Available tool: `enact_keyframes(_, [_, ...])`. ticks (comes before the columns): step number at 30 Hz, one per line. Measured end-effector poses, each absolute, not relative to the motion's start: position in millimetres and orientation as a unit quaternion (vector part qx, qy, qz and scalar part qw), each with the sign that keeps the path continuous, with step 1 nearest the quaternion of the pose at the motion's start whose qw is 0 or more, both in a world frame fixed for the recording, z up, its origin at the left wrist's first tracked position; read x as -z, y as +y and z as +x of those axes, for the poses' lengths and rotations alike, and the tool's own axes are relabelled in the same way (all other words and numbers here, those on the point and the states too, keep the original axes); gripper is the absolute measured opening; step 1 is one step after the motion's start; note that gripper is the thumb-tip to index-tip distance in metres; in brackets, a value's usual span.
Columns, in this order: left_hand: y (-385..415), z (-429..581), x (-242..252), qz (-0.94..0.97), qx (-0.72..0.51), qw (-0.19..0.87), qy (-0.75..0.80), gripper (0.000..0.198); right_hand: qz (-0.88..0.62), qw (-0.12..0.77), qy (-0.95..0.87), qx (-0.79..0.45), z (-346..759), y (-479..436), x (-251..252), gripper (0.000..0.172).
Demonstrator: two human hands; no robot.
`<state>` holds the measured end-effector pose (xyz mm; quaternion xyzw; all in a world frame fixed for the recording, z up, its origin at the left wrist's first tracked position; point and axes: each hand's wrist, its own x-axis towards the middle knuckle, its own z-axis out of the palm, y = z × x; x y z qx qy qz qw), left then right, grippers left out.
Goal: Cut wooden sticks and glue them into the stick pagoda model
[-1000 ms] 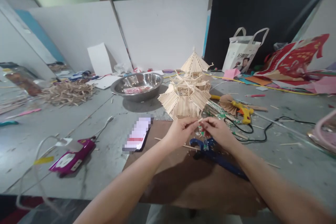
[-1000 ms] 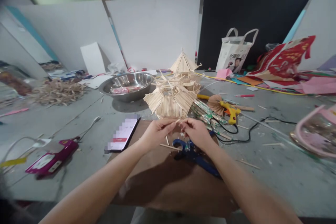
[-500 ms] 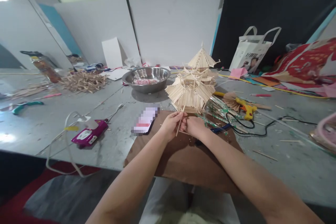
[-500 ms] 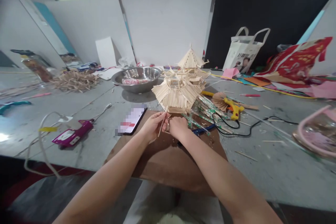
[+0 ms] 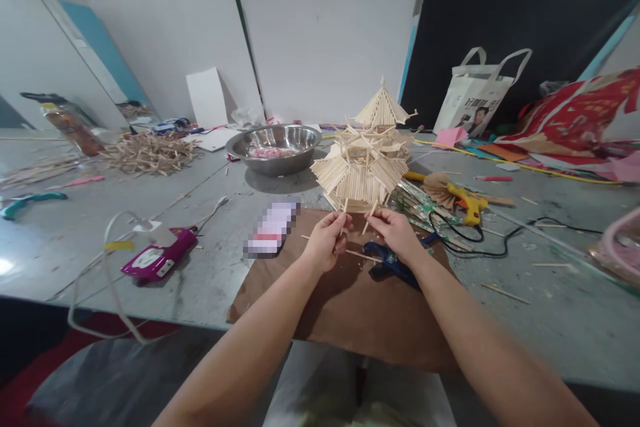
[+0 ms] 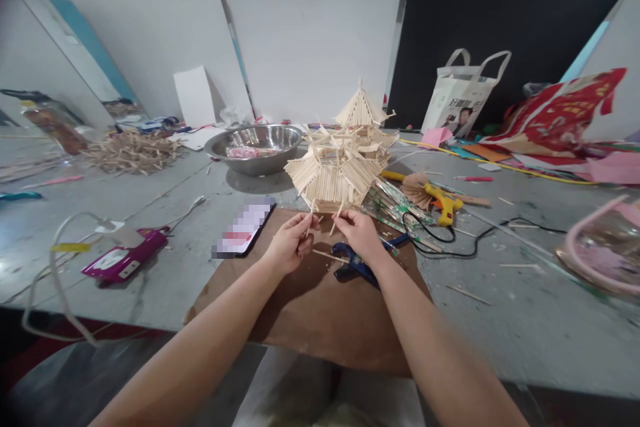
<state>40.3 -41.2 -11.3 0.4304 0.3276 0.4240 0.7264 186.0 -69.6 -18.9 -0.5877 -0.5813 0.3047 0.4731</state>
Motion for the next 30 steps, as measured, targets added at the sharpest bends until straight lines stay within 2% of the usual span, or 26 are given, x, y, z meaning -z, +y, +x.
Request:
enact_keyframes(2, [-44.0,43.1,12.0,0.439,-0.423,0.722,0.327,0.021,-0.544,0.533,-0.519,-0.390,185.8,-70.6,21.4,0.029])
enact_keyframes(5, [-47.4,46.3,13.7,0.476,-0.422,0.692,0.342,0.019,-0.520,0.547,-0.490,-0.437,181.7,-72.1,21.7,0.026])
enact_keyframes(21, [-51.6,51.5,18.0,0.588,-0.370,0.622,0.361,0.018,-0.466,0.585,-0.465,-0.472,173.7,-75.0,25.8,0.026])
enact_keyframes(30, [-49.5,52.2,23.5,0.563,-0.369,0.661,0.331,0.027,-0.461,0.578,-0.478,-0.473,173.5,-76.1,24.1,0.026])
